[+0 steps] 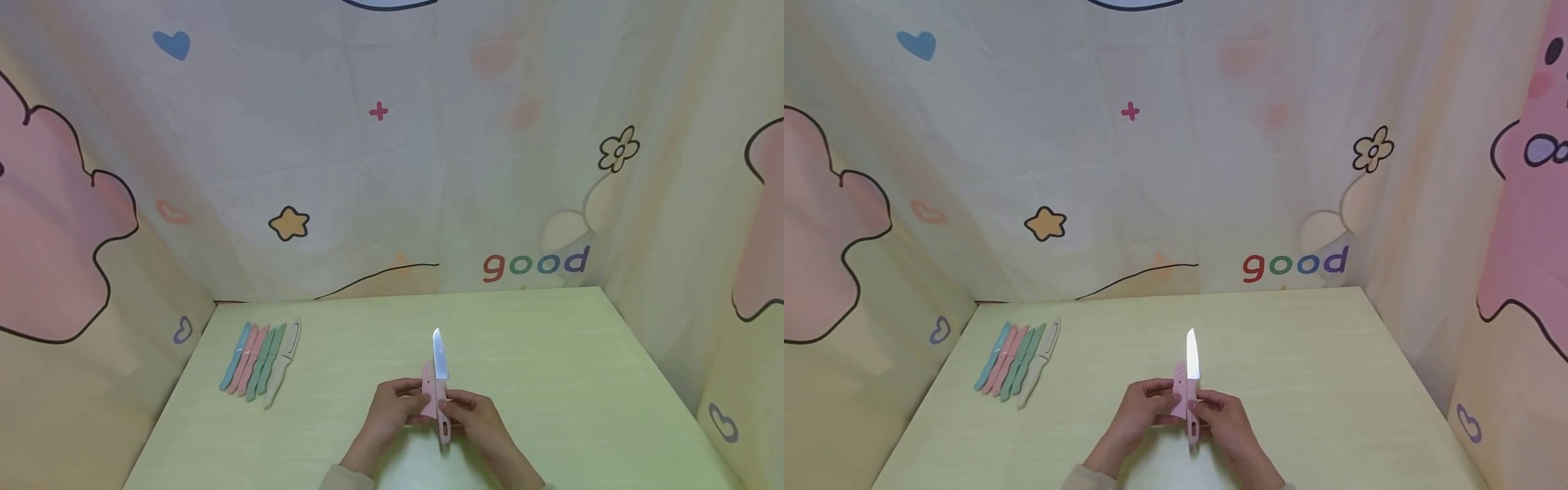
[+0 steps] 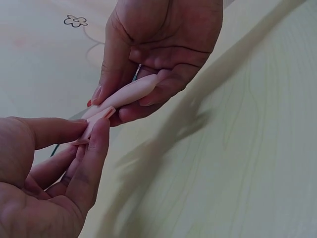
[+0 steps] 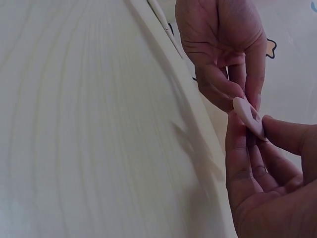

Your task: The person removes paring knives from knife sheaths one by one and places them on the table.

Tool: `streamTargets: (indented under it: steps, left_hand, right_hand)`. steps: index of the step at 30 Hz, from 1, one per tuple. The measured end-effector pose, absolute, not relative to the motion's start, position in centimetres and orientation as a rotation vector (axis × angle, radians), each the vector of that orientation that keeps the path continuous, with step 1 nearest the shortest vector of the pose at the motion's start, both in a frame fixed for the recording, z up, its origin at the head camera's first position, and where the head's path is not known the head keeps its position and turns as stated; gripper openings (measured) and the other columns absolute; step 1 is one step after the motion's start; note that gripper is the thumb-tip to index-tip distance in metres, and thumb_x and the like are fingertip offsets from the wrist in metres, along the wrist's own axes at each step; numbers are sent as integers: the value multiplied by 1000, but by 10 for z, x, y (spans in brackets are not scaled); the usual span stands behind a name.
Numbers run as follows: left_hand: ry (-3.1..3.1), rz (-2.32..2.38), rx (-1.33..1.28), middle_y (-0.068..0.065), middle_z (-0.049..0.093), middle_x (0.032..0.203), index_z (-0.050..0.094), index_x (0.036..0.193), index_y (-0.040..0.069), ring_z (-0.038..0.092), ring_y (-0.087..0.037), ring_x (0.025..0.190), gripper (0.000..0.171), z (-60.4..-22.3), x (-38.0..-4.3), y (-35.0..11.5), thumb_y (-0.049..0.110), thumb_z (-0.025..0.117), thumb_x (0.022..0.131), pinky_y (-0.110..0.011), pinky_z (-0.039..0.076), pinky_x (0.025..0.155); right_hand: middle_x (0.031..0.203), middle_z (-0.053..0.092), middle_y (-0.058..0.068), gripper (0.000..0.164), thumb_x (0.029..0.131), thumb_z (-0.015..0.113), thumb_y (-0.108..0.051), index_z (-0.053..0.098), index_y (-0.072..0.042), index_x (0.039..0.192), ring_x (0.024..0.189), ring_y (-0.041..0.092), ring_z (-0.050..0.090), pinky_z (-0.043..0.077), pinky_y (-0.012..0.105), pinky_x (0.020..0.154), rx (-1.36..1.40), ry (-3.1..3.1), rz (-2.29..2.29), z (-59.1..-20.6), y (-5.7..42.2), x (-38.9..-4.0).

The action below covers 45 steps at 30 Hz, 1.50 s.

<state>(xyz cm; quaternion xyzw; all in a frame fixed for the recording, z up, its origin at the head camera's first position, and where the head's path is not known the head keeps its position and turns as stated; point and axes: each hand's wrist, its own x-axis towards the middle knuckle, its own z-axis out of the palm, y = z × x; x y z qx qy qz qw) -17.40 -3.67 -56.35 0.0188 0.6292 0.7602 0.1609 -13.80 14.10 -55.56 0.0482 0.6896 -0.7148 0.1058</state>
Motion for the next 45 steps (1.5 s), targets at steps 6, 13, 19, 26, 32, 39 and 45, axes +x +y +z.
streamTargets:
  steps: [6,13,19,26,32,39,45]
  left_hand:
    - [1773,2158,104,-18,64,99,62,119,-6,66,-28,83,42,-561,-174,-35,-8,69,77,-34,61,75]
    - [1912,2068,172,-15,68,99,64,122,0,66,-22,85,47,-561,-175,-33,-3,72,76,-31,58,80]
    - [2019,2026,160,-11,69,94,65,119,-1,65,-19,80,43,-565,-180,-29,0,74,76,-30,58,76]
    - [1964,2071,101,-15,68,90,60,123,-5,68,-25,74,45,-567,-188,-22,-5,71,80,-32,61,70]
    - [2106,1992,36,-10,71,88,61,123,-4,68,-22,70,41,-568,-198,-18,-2,71,83,-28,61,64]
    - [2238,1913,15,-7,74,82,66,114,-5,68,-18,67,31,-569,-209,-14,0,72,83,-26,61,63]
    - [2308,1859,22,-5,72,77,67,111,-5,67,-16,65,28,-572,-221,-13,0,71,84,-25,60,61]
  right_hand:
    - [108,69,21,41,92,65,-12,55,10,126,89,29,65,61,34,70,128,2035,-2121,-555,143,-141]
    - [108,69,20,41,91,65,-10,56,9,126,89,30,65,60,32,71,148,2027,-2111,-556,149,-147]
    - [112,67,21,42,90,65,-8,55,10,127,92,29,64,60,32,74,170,2027,-2105,-557,152,-153]
    - [117,64,25,42,92,63,-6,52,11,129,91,28,65,60,30,73,173,2035,-2099,-556,156,-159]
    - [114,64,28,37,91,63,-4,56,12,124,91,27,65,60,31,74,205,2108,-2098,-557,159,-167]
    - [107,69,23,28,87,68,-4,66,8,112,86,22,66,60,33,74,283,2294,-1992,-559,160,-180]
    - [106,69,21,25,87,69,-7,69,6,108,84,19,65,59,34,72,280,2410,-1862,-555,157,-190]
